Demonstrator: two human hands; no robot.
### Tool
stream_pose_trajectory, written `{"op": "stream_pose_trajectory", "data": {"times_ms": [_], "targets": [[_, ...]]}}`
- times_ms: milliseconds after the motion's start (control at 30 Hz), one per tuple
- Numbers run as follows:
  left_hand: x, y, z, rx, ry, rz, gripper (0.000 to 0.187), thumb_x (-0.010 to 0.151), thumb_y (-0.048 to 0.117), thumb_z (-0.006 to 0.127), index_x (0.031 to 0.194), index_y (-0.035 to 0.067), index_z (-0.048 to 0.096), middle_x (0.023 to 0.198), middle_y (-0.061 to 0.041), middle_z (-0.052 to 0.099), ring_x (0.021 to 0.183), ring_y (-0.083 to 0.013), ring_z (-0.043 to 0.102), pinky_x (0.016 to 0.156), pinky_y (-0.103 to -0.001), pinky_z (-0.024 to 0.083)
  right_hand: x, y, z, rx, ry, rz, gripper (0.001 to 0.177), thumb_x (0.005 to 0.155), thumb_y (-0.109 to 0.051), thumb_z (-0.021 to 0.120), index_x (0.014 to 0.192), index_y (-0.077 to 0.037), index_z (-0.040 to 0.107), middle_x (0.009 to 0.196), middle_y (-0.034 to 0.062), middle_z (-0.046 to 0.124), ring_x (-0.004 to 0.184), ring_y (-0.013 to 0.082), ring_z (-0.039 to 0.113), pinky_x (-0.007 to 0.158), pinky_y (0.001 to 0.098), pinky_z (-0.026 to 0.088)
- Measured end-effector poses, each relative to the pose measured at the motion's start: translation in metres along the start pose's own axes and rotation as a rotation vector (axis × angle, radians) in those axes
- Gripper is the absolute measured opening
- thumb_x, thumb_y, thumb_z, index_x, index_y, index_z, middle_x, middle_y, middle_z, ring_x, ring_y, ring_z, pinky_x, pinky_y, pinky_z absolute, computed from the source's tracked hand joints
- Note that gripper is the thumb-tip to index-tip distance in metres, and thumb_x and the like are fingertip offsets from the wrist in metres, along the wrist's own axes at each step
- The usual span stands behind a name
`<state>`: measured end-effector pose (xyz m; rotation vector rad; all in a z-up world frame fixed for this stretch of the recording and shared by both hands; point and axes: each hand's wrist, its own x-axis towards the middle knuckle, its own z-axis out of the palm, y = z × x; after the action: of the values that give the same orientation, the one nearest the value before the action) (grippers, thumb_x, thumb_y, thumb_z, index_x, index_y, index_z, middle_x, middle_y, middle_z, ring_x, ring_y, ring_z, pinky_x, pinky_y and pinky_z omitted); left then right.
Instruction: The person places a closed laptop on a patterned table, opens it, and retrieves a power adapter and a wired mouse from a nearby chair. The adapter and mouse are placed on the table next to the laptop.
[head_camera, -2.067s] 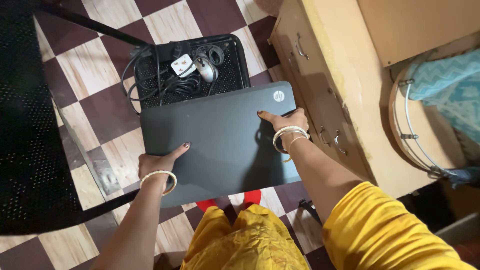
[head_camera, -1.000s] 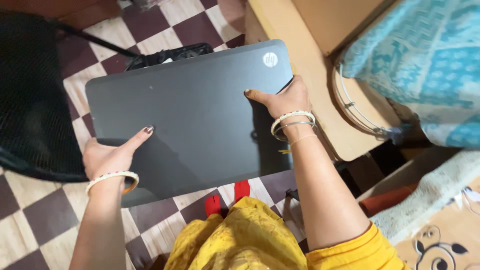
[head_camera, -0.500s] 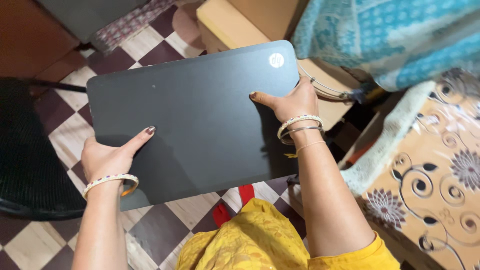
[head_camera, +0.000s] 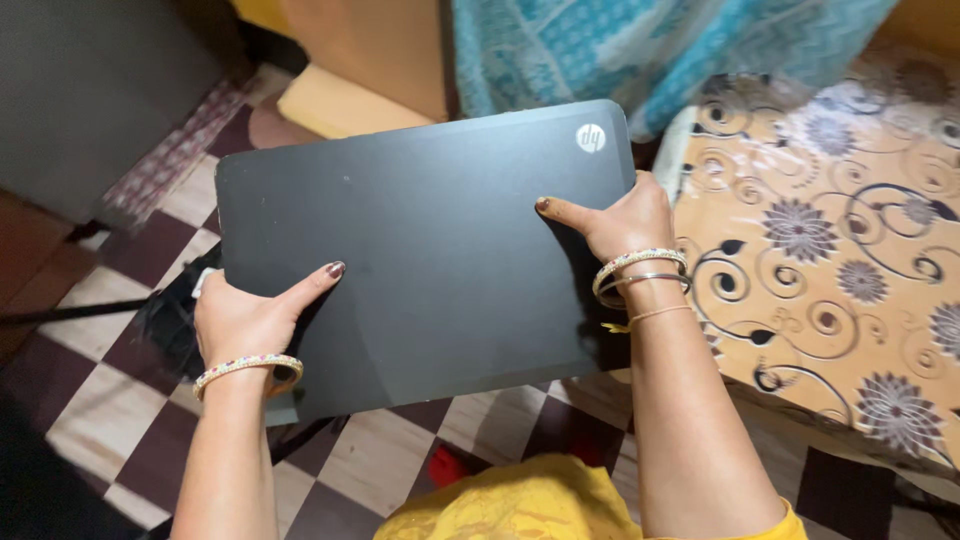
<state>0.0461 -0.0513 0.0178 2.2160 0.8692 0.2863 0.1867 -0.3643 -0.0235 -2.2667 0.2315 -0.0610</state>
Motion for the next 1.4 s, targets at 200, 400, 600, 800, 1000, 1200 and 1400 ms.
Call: {"op": "stream_pose_trajectory", "data": {"times_ms": [200, 400, 600, 800, 1000, 1200, 1400], "targets": [[-0.015, 0.052, 0.044, 0.023, -0.069, -0.007, 0.053, 0.06, 0.038, 0.097, 0.097, 0.004, 0.08, 0.093, -0.013, 0.079, 0.082, -0.0245, 0.076, 0.077, -0.037, 0.057, 0.014, 0.038, -0.058, 0.055, 0.091, 0.011, 0.086, 0.052, -0.045, 0.099, 0.113, 0.006, 0.066, 0.106, 0.0179, 0.075, 0.094, 0.0277, 0.075, 0.085, 0.0369, 0.058], [-0.038, 0.097, 0.104, 0.006, -0.07, 0.112, 0.071, 0.055, 0.04, 0.101, 0.103, -0.002, 0.069, 0.096, -0.017, 0.075, 0.085, -0.0266, 0.075, 0.077, -0.037, 0.058, 0.028, 0.089, -0.122, 0.119, 0.068, 0.15, 0.077, 0.054, -0.041, 0.095, 0.113, 0.002, 0.07, 0.103, 0.0143, 0.079, 0.089, 0.0249, 0.078, 0.083, 0.0348, 0.061], [-0.069, 0.135, 0.159, 0.021, -0.262, 0.123, 0.064, 0.058, 0.041, 0.094, 0.101, -0.003, 0.076, 0.098, -0.018, 0.079, 0.088, -0.0274, 0.077, 0.083, -0.038, 0.059, 0.035, 0.149, -0.18, 0.103, 0.207, 0.098, 0.073, 0.054, -0.04, 0.097, 0.11, 0.0, 0.071, 0.103, 0.0125, 0.079, 0.091, 0.0229, 0.076, 0.084, 0.0347, 0.059], [-0.105, 0.162, 0.212, -0.018, -0.24, 0.201, 0.082, 0.056, 0.041, 0.099, 0.108, -0.01, 0.064, 0.102, -0.021, 0.075, 0.091, -0.0269, 0.075, 0.082, -0.037, 0.058, 0.035, 0.205, -0.231, -0.023, 0.252, 0.196, 0.076, 0.055, -0.044, 0.1, 0.107, 0.003, 0.071, 0.104, 0.0166, 0.076, 0.093, 0.0273, 0.075, 0.087, 0.0369, 0.059], [-0.135, 0.187, 0.247, 0.053, -0.265, 0.232, 0.093, 0.056, 0.045, 0.103, 0.112, -0.014, 0.057, 0.104, -0.026, 0.071, 0.095, -0.0293, 0.073, 0.083, -0.038, 0.058, 0.025, 0.244, -0.277, 0.009, 0.273, 0.267, 0.076, 0.054, -0.043, 0.098, 0.108, 0.002, 0.071, 0.104, 0.0139, 0.077, 0.093, 0.026, 0.076, 0.087, 0.0361, 0.059], [-0.15, 0.214, 0.273, 0.029, -0.381, 0.279, 0.088, 0.055, 0.044, 0.1, 0.113, -0.01, 0.061, 0.105, -0.022, 0.074, 0.094, -0.0277, 0.075, 0.083, -0.038, 0.058, 0.006, 0.278, -0.3, 0.051, 0.378, 0.326, 0.078, 0.055, -0.04, 0.1, 0.112, 0.002, 0.069, 0.107, 0.0136, 0.076, 0.097, 0.0253, 0.075, 0.091, 0.0353, 0.057], [-0.149, 0.24, 0.308, 0.003, -0.502, 0.374, 0.081, 0.055, 0.041, 0.098, 0.111, -0.008, 0.066, 0.105, -0.021, 0.075, 0.091, -0.0275, 0.075, 0.082, -0.038, 0.059, -0.001, 0.291, -0.323, 0.138, 0.406, 0.406, 0.069, 0.056, -0.036, 0.095, 0.11, -0.001, 0.072, 0.105, 0.0107, 0.078, 0.094, 0.0238, 0.077, 0.088, 0.0349, 0.06]]}}
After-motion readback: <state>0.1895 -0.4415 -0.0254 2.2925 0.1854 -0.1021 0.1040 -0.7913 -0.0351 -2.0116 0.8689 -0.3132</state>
